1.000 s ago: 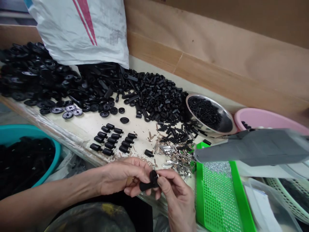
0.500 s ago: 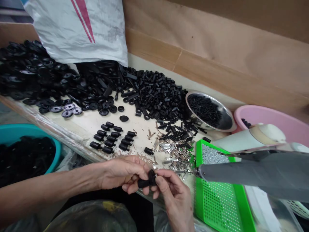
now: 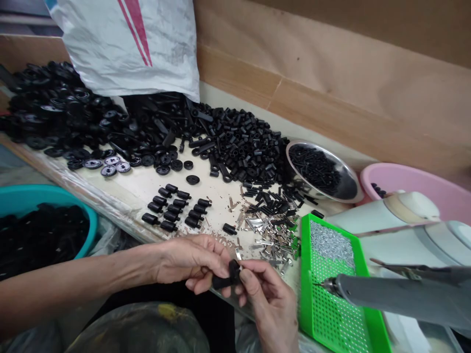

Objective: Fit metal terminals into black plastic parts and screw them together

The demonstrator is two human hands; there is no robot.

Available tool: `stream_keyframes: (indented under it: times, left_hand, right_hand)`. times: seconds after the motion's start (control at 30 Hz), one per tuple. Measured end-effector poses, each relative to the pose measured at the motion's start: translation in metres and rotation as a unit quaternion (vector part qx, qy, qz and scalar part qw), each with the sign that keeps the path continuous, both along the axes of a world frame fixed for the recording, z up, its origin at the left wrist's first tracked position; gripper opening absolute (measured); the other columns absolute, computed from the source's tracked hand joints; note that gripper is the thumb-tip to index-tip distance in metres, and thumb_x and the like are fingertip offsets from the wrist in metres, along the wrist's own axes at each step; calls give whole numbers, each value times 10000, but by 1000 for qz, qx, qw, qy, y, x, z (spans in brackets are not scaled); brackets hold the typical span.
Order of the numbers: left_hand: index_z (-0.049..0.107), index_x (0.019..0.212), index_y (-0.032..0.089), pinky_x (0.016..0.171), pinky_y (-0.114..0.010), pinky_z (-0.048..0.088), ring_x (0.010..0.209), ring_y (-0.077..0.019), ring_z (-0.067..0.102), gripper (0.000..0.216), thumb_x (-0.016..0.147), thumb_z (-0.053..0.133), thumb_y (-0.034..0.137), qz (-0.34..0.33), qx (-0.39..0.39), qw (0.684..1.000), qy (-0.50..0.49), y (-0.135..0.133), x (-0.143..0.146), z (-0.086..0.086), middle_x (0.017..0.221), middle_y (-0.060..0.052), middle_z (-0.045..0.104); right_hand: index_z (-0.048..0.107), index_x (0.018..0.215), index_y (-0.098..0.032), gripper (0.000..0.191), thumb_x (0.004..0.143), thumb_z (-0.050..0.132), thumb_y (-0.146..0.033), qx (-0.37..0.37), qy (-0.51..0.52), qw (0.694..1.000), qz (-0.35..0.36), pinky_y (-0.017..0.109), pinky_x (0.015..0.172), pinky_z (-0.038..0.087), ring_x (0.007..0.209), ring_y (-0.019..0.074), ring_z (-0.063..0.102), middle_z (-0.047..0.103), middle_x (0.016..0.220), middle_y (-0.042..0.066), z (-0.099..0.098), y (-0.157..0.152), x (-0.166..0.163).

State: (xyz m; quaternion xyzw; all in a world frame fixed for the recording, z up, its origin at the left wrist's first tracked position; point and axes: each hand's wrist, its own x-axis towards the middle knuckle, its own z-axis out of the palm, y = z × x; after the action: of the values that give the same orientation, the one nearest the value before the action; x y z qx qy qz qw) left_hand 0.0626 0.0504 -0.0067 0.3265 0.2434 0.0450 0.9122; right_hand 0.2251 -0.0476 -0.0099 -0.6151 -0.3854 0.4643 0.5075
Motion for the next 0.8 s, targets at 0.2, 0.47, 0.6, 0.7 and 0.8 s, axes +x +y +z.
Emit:
stream_keyframes:
  times: [0.2, 0.47, 0.6, 0.7, 0.8]
  left_hand:
    - [634, 742, 118, 323, -131, 345, 366, -70, 534, 102, 645, 630, 149, 21, -3, 999, 27, -2, -1, 0, 614, -30, 654]
    - [641, 652, 106, 310, -153, 227, 337, -41, 435, 111, 628, 616, 211, 51, 45, 994, 87, -7, 6, 8, 567, -14, 604]
    - [640, 626, 110, 315, -158, 192, 336, -37, 399, 123, 624, 579, 216, 46, 53, 993, 97, -7, 11, 9, 557, -13, 593]
    - [636, 616, 112, 310, -162, 165, 329, -36, 388, 131, 626, 578, 228, 39, 44, 994, 96, -6, 12, 8, 544, -10, 586]
    - [635, 603, 110, 312, -160, 190, 335, -44, 412, 133, 629, 592, 234, 37, 42, 994, 93, -6, 12, 6, 545, -19, 601]
  right_hand:
    - [691, 841, -185, 209, 738, 719, -364, -7, -5, 1000, -4, 201, 460, 471, 513, 130, 591, 660, 595, 18, 4, 0, -9]
    - [694, 854, -179, 201, 751, 705, -351, 6, -15, 1000, -13, 225, 477, 512, 504, 140, 615, 690, 629, 34, 2, 2, -5]
    - [714, 907, -198, 205, 755, 704, -335, 21, -30, 999, 5, 237, 536, 562, 543, 147, 656, 738, 776, 52, -2, 1, 5]
    - [700, 1054, -253, 304, 759, 702, -327, 22, -6, 998, 54, 249, 575, 574, 597, 161, 684, 747, 860, 51, -4, -1, 13]
    - [699, 1068, -272, 329, 742, 723, -313, 9, 20, 997, 69, 238, 607, 560, 599, 157, 681, 738, 752, 28, -4, -5, 15]
